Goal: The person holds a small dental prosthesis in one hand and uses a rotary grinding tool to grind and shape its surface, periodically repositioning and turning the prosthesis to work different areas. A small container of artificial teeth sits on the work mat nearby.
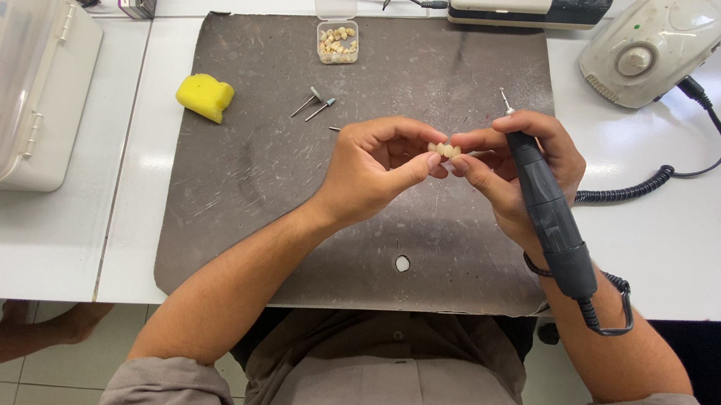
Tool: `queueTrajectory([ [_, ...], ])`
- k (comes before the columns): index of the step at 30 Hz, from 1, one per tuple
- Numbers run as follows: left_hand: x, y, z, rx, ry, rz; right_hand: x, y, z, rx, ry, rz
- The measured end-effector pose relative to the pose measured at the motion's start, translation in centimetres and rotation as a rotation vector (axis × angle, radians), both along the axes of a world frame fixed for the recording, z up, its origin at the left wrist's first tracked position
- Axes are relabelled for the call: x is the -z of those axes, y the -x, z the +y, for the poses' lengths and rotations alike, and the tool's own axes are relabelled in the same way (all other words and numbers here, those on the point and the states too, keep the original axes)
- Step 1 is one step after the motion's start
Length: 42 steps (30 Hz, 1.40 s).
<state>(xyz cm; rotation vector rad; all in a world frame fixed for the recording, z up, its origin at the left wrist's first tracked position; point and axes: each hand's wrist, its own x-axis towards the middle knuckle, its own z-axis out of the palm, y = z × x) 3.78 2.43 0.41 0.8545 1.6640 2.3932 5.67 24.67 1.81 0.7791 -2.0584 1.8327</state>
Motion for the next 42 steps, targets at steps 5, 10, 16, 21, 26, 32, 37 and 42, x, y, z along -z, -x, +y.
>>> queueTrajectory([
  [5,-0.1,-0.2,-0.1,0.012,-0.017,-0.008,0.0,-0.1,0.1,0.008,0.008,-0.017],
  [10,-0.1,-0.2,-0.2,0.015,-0.040,-0.039,0.1,0.0,0.1,0.006,0.015,-0.036],
  [16,-0.1,0.0,-0.1,-0.014,-0.069,-0.044,-0.1,-0.3,-0.2,-0.008,0.121,-0.078],
  [21,-0.1,-0.4,0.0,-0.068,-0.004,-0.019,-0.8,-0.2,0.2,-0.099,0.339,-0.163],
  [26,-0.3,-0.3,0.0,-0.056,0.002,-0.032,-1.0,-0.1,0.4,-0.094,0.200,-0.067],
  [32,-0.4,-0.3,0.0,-0.074,0.002,-0.013,-1.1,-0.3,0.7,0.048,-0.096,0.105],
  [37,-0.4,-0.3,0.1,-0.085,0.016,0.010,-1.0,-0.2,0.6,0.022,-0.101,0.116],
  [42,-0.5,-0.3,0.0,-0.094,0.030,0.004,-0.9,-0.1,0.8,0.045,-0.124,0.105],
])
